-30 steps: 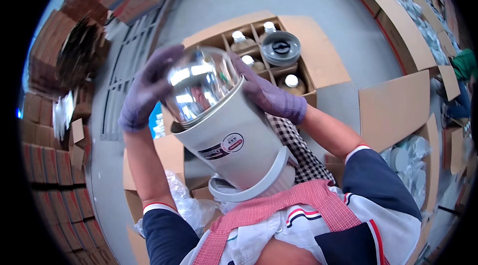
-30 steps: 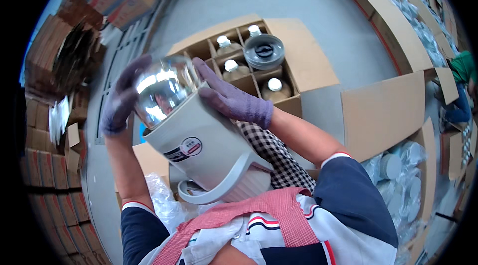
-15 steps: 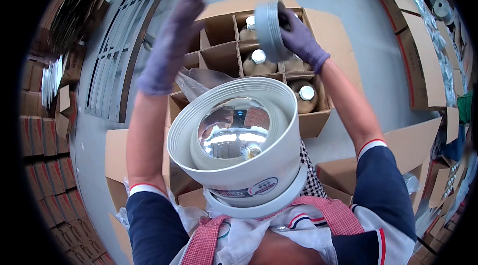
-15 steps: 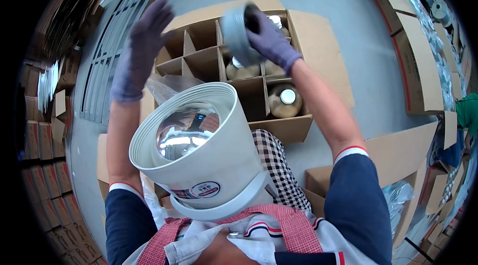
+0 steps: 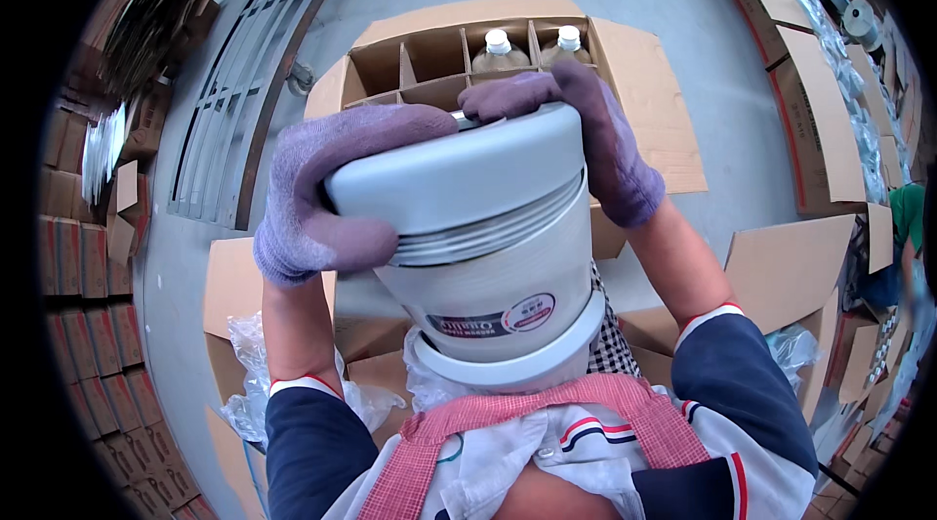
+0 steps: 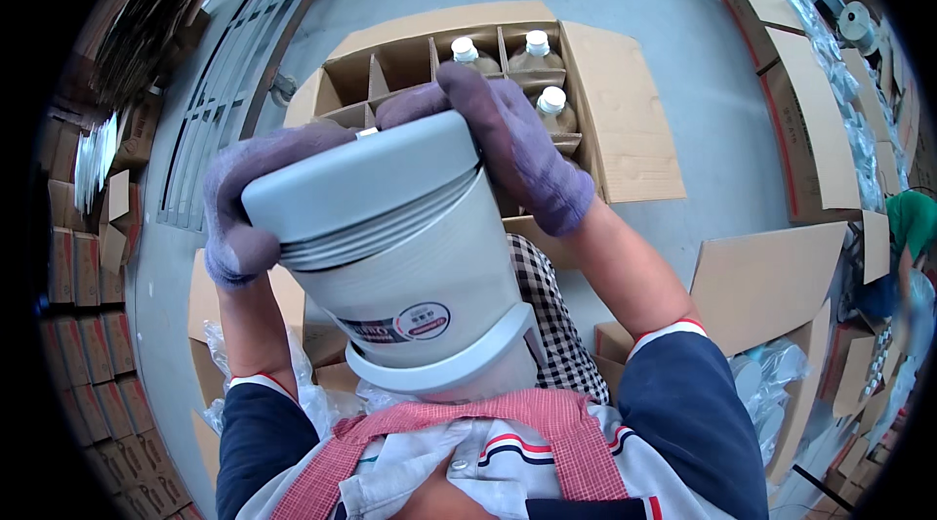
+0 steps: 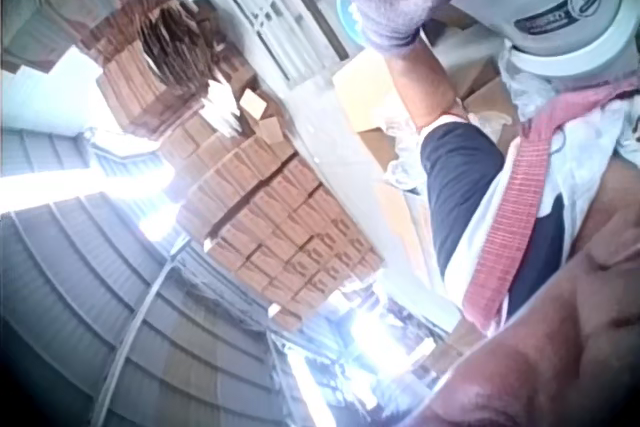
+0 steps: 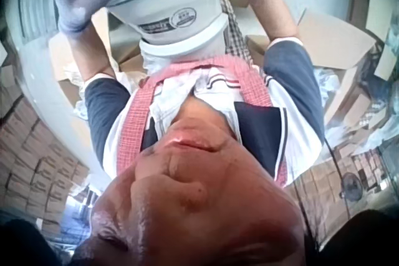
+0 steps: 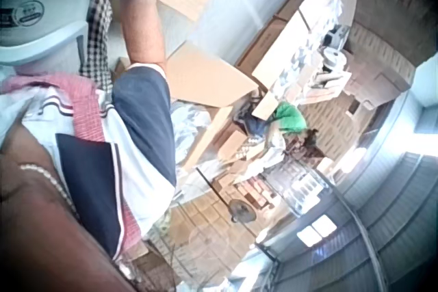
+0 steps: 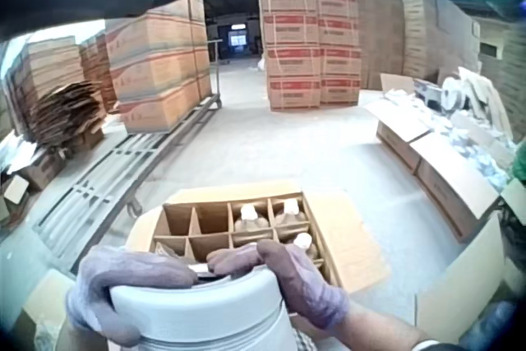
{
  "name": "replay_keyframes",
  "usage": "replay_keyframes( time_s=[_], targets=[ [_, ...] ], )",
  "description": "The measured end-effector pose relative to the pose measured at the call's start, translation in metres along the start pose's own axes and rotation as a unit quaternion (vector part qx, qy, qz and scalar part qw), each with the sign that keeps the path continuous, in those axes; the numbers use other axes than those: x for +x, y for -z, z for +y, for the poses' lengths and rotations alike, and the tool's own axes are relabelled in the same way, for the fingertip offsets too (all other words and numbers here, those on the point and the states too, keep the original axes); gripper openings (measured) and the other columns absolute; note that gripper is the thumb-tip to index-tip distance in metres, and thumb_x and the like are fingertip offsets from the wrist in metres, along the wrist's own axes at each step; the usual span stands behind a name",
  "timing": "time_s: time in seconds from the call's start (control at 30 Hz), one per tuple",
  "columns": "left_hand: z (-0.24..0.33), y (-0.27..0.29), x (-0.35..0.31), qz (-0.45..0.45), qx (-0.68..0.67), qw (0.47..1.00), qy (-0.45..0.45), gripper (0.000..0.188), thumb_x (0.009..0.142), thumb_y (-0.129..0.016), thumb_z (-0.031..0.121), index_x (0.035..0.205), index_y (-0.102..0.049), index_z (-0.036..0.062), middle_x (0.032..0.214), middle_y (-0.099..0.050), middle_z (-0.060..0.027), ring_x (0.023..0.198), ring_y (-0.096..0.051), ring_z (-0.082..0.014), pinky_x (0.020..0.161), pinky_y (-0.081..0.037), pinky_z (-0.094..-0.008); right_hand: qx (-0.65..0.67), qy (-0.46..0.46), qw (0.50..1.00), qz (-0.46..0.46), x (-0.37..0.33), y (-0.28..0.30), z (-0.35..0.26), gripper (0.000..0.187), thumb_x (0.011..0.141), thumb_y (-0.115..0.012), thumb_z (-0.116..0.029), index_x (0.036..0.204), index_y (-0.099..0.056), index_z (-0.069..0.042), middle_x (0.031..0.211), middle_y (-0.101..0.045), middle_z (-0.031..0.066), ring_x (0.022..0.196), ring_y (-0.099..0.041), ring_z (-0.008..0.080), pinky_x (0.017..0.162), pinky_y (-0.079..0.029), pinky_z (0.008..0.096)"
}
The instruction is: The person sits on the floor and packs cylindrical containers into a cardboard box. They remove containers from plastic bags, place them into a cardboard insert, and then place the insert into the box. The person also handles a blue basin with small white items and places it into the box.
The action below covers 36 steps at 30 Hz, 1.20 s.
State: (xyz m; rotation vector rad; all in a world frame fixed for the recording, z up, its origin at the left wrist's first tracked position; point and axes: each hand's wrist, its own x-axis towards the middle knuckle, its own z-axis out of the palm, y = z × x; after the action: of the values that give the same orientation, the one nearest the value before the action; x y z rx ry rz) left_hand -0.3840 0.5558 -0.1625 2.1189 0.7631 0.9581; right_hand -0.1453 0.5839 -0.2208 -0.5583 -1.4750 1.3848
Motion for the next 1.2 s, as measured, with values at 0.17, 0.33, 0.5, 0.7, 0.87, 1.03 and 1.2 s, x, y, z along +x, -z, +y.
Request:
replay_keyframes(
  time_s=[0.17, 0.33, 0.5, 0.7, 0.87, 1.03, 1.2],
  targets=[
    [0.000, -0.011, -0.010, 0.042, 0.007, 0.995, -0.089, 0.064, 0.061, -0.069, 0.044, 0.098, -0.067, -0.0075, 0.091, -0.068, -0.0182, 0.083, -0.068, -0.0297, 0.076, -0.053, -0.0346, -0.039, 0.163, 0.986, -0.012, -0.007, -0.012, -0.008, 0.051, 0.098, -0.041, -0.040, 0.097, -0.066, 0.004, 0.100, -0.066, 0.0160, 0.098, -0.061, 0.0258, 0.092, -0.045, 0.0354],
    [0.009, -0.036, -0.033, 0.116, 0.087, 0.988, -0.047, 0.058, 0.064, -0.064, 0.047, 0.094, -0.069, -0.0024, 0.092, -0.069, -0.0160, 0.085, -0.068, -0.0311, 0.079, -0.053, -0.0375, 0.022, 0.121, 0.990, -0.066, -0.012, -0.008, 0.006, 0.054, 0.093, -0.047, -0.046, 0.084, -0.066, 0.004, 0.092, -0.066, 0.0164, 0.090, -0.062, 0.0245, 0.100, -0.041, 0.0378],
    [0.035, -0.045, -0.026, 0.078, 0.186, 0.979, -0.031, 0.042, 0.070, -0.068, 0.033, 0.097, -0.068, 0.0004, 0.091, -0.069, -0.0148, 0.086, -0.067, -0.0327, 0.078, -0.052, -0.0388, 0.117, 0.136, 0.979, -0.093, -0.009, -0.002, 0.041, 0.048, 0.091, -0.048, -0.041, 0.085, -0.066, 0.003, 0.090, -0.067, 0.0151, 0.092, -0.063, 0.0234, 0.111, -0.031, 0.0383],
    [-0.028, -0.007, -0.065, 0.060, 0.086, 0.994, 0.014, 0.051, 0.089, -0.049, 0.041, 0.116, -0.059, -0.0008, 0.118, -0.060, -0.0179, 0.115, -0.054, -0.0320, 0.099, -0.041, -0.0391, -0.280, 0.193, 0.938, -0.058, -0.027, -0.040, -0.032, 0.040, 0.092, -0.048, -0.039, 0.101, -0.066, -0.004, 0.108, -0.065, 0.0125, 0.099, -0.060, 0.0249, 0.091, -0.044, 0.0364],
    [0.019, -0.037, -0.031, 0.252, 0.206, 0.945, -0.014, 0.051, 0.096, -0.041, 0.034, 0.125, -0.053, -0.0068, 0.129, -0.054, -0.0200, 0.122, -0.051, -0.0278, 0.103, -0.040, -0.0368, 0.136, -0.013, 0.985, 0.107, 0.014, -0.002, 0.003, 0.069, 0.097, -0.028, -0.056, 0.113, -0.061, 0.002, 0.118, -0.061, 0.0170, 0.110, -0.058, 0.0243, 0.097, -0.043, 0.0335],
    [-0.023, -0.030, -0.059, 0.170, -0.067, 0.981, 0.065, 0.049, 0.097, -0.039, 0.038, 0.108, -0.063, -0.0032, 0.122, -0.059, -0.0178, 0.118, -0.052, -0.0259, 0.100, -0.039, -0.0364, -0.280, 0.056, 0.951, -0.120, -0.017, -0.034, -0.065, 0.056, 0.098, -0.033, -0.047, 0.105, -0.067, -0.004, 0.107, -0.067, 0.0073, 0.099, -0.061, 0.0177, 0.089, -0.045, 0.0311],
    [0.044, -0.075, -0.040, 0.225, 0.014, 0.965, -0.134, 0.029, 0.090, -0.047, 0.021, 0.100, -0.062, -0.0016, 0.104, -0.061, -0.0167, 0.102, -0.056, -0.0265, 0.097, -0.040, -0.0390, -0.310, -0.084, 0.880, -0.352, -0.006, 0.013, -0.124, 0.035, 0.093, -0.056, -0.028, 0.115, -0.064, -0.002, 0.113, -0.065, 0.0095, 0.107, -0.056, 0.0182, 0.097, -0.043, 0.0312]
  ],
)
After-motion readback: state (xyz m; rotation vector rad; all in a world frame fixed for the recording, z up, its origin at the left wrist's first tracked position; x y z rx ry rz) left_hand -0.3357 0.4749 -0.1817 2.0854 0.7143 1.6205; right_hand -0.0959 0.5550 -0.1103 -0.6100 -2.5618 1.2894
